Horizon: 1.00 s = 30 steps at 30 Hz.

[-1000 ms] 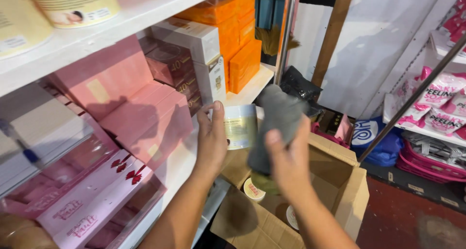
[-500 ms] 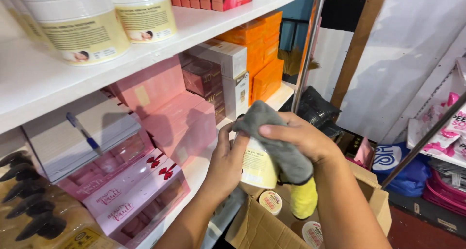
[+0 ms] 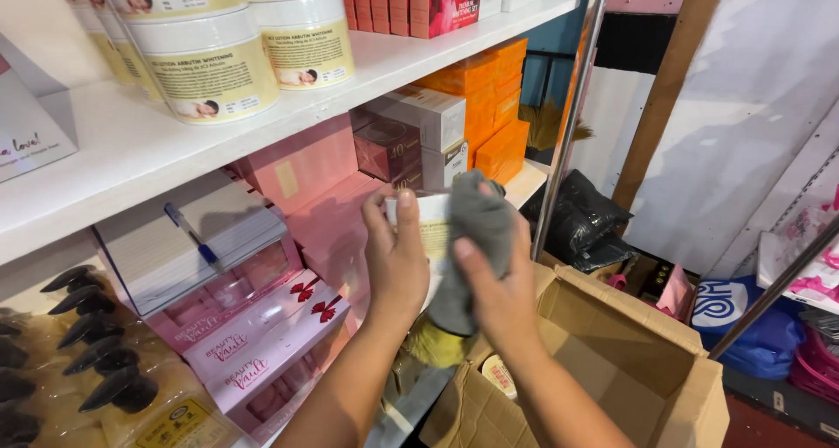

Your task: The person takes white tubs of cream from a cardboard box, wipes each one with a cloth, and places them on a shelf. The person then picks up a notebook and pen and writes on the notebook.

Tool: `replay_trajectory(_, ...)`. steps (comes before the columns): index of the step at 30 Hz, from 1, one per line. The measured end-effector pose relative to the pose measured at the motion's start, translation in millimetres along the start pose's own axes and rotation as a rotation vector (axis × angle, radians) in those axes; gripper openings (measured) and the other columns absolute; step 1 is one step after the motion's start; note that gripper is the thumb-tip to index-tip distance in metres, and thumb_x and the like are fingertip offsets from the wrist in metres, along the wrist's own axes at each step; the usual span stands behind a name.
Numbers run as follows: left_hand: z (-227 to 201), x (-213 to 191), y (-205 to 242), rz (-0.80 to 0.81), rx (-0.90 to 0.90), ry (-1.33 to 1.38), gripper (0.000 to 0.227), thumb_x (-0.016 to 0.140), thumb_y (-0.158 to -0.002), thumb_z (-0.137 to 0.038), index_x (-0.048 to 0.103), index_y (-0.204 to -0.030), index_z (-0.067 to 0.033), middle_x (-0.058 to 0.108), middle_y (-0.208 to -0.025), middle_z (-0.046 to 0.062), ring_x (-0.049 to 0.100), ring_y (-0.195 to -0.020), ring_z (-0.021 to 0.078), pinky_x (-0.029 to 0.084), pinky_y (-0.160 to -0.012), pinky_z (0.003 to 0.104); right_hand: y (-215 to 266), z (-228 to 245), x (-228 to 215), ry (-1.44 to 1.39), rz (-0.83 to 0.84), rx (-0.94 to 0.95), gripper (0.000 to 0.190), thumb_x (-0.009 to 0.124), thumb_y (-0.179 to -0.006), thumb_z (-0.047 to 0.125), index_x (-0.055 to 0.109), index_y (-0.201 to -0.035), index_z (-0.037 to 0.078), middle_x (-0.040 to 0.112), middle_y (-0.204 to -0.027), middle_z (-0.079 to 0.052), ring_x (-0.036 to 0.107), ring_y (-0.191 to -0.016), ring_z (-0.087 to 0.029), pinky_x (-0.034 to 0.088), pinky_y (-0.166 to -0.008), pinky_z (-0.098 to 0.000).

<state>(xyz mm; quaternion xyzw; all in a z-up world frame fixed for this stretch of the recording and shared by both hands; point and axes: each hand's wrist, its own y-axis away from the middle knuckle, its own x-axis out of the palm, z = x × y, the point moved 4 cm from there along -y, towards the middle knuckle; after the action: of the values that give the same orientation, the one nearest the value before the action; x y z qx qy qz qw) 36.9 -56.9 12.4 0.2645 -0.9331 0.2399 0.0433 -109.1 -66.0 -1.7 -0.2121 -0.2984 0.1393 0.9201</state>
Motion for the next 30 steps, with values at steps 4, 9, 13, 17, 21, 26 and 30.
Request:
replay_trajectory(4, 23, 2, -7, 0.057, 0.238, -0.128, 0.046, 0.054, -0.106, -0.038, 0.043, -0.135, -0.0042, 0.066, -0.122, 0.014, 0.065, -0.108, 0.0218, 0.052, -0.092, 0.035, 14, 56, 47, 0.909, 0.079, -0.620, 0.058, 0.073, -0.090, 0.029, 0.060, -0.143, 0.010, 0.045, -0.148, -0.023, 0.048, -0.138, -0.035, 0.040, -0.114, -0.0454)
replay_trajectory(9, -6, 14, 2, 0.121, 0.220, -0.152, 0.044, 0.053, -0.103, -0.038, 0.046, -0.130, -0.0043, 0.067, -0.115, 0.011, 0.066, -0.107, 0.0207, 0.052, -0.091, 0.035, -36, 69, 27, 1.148, 0.167, -0.670, 0.055, 0.080, -0.082, 0.029, 0.070, -0.132, 0.010, 0.057, -0.134, -0.021, 0.055, -0.123, -0.032, 0.047, -0.101, -0.0434)
replay_trajectory(13, -17, 16, -3, 0.142, 0.039, -0.079, 0.049, 0.049, -0.105, -0.049, 0.056, -0.123, -0.0036, 0.070, -0.109, 0.013, 0.067, -0.102, 0.0220, 0.053, -0.088, 0.034, -68, 55, -6, 0.359, 0.188, -0.041, 0.034, 0.070, -0.096, 0.029, 0.070, -0.118, 0.004, 0.072, -0.107, -0.006, 0.067, -0.096, -0.015, 0.054, -0.088, -0.0320)
replay_trajectory(17, -52, 23, -5, 0.255, -0.199, 0.352, 0.057, 0.048, -0.099, -0.058, 0.060, -0.122, -0.0070, 0.070, -0.111, 0.011, 0.067, -0.100, 0.0224, 0.056, -0.082, 0.039, -77, 64, -16, 0.228, 0.082, 0.021, 0.034, 0.067, -0.095, 0.031, 0.069, -0.118, 0.005, 0.073, -0.104, -0.004, 0.069, -0.090, -0.012, 0.056, -0.082, -0.0288)
replay_trajectory(21, -87, 22, -12, 0.356, -0.337, 0.460, 0.067, 0.047, -0.087, -0.066, 0.061, -0.122, -0.0115, 0.072, -0.108, 0.008, 0.071, -0.097, 0.0234, 0.059, -0.076, 0.041, -87, 91, -17, 0.169, 0.101, -0.048, 0.033, 0.068, -0.095, 0.028, 0.067, -0.119, 0.005, 0.072, -0.106, -0.003, 0.068, -0.093, -0.013, 0.055, -0.083, -0.0283)
replay_trajectory(26, -133, 15, -30, 0.348, -0.112, 0.334, 0.069, 0.071, -0.084, -0.046, 0.044, -0.135, -0.0073, 0.062, -0.116, 0.009, 0.060, -0.098, 0.0196, 0.052, -0.079, 0.039, -107, 127, -6, 0.157, 0.215, -0.075, 0.033, 0.066, -0.102, 0.028, 0.069, -0.118, -0.001, 0.069, -0.104, -0.011, 0.065, -0.090, -0.019, 0.051, -0.083, -0.0327)
replay_trajectory(30, -189, 12, -38, 0.307, 0.195, 0.126, 0.074, 0.073, -0.091, -0.044, 0.039, -0.141, -0.0029, 0.056, -0.119, 0.011, 0.055, -0.098, 0.0187, 0.049, -0.078, 0.036, -115, 167, 28, 0.487, 0.253, -0.470, 0.027, 0.072, -0.100, 0.020, 0.072, -0.109, -0.005, 0.062, -0.124, -0.007, 0.061, -0.114, -0.015, 0.050, -0.100, -0.0290)
